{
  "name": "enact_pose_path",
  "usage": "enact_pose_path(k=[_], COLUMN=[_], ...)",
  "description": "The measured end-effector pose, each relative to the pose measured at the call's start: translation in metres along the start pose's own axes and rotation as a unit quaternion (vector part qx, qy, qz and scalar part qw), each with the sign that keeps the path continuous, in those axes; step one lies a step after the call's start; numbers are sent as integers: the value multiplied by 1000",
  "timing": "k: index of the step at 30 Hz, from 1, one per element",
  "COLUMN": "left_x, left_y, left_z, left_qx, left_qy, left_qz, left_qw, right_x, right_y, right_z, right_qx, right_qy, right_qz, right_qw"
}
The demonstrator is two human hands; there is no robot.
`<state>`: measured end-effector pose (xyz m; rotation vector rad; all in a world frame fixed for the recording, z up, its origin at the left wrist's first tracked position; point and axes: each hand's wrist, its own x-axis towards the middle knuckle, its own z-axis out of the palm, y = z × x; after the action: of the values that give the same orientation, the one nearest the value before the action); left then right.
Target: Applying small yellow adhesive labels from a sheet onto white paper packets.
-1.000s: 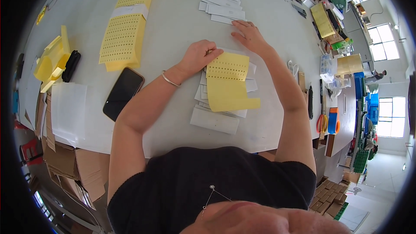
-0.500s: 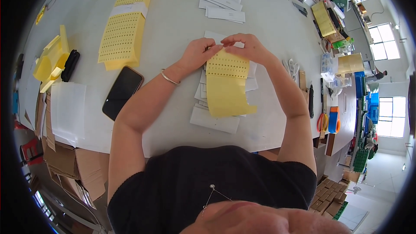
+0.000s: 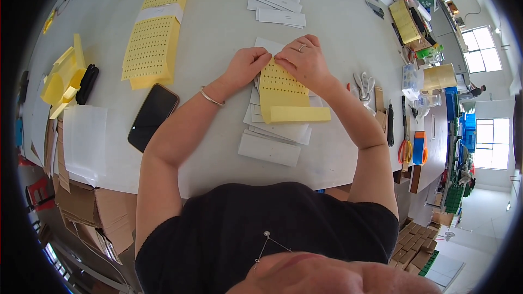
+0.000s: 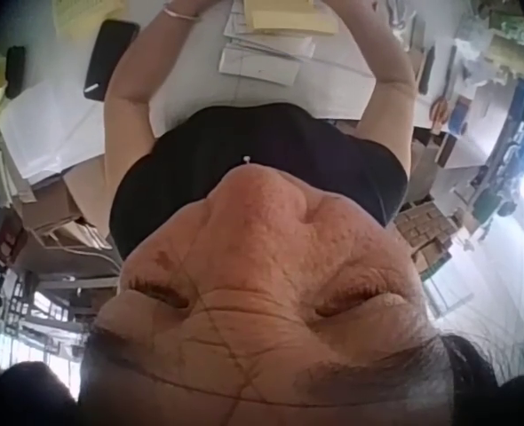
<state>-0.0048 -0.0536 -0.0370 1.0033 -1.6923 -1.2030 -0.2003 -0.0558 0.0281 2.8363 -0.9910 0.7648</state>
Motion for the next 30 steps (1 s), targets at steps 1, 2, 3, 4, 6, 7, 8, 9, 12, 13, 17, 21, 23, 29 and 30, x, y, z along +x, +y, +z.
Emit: enact_pose_path(k=[1,2,3,4,6,7,8,9,12,13,17,21,23,29,30], left_x=[0,0,0,0,-1,-1,0,0,1,0,0,-1,0,2,2], left_y=[0,-1,-1,-1,-1,-2,-1,-1,1,0,-2,0,-1,-7,-9], left_z=[0,-1,-2,-2,-1,0,1,1,-1,-2,-3,-3,-3,0,1], left_qx=[1,3,2,3,3,4,5,4,57,68,64,51,10,-101,-101], left_qy=[-3,-6,-5,-7,-9,4,16,14,-27,-26,-23,-23,-44,-20,-21], left_qz=[-7,-15,-15,-15,-15,3,21,23,19,25,39,26,-30,-22,-21], left_qw=[1000,1000,1000,1000,1000,1000,1000,1000,998,997,997,998,999,994,994], right_x=[1,2,3,4,9,10,9,8,6,6,2,-1,3,12,10], right_y=[-3,-9,-11,-8,8,19,32,44,59,58,50,45,35,-3,-5], right_z=[-1,-4,-5,-5,-5,-4,0,4,18,23,35,29,15,-13,-11], right_qx=[0,-12,-24,-24,184,242,240,227,219,223,28,108,186,207,145], right_qy=[-1,2,5,5,-23,-28,-27,-52,-98,-121,-129,-51,-6,-128,-88], right_qz=[0,-19,-37,-37,157,235,236,258,284,288,214,253,260,164,118], right_qw=[1000,1000,999,999,970,941,941,938,928,923,968,960,948,956,978])
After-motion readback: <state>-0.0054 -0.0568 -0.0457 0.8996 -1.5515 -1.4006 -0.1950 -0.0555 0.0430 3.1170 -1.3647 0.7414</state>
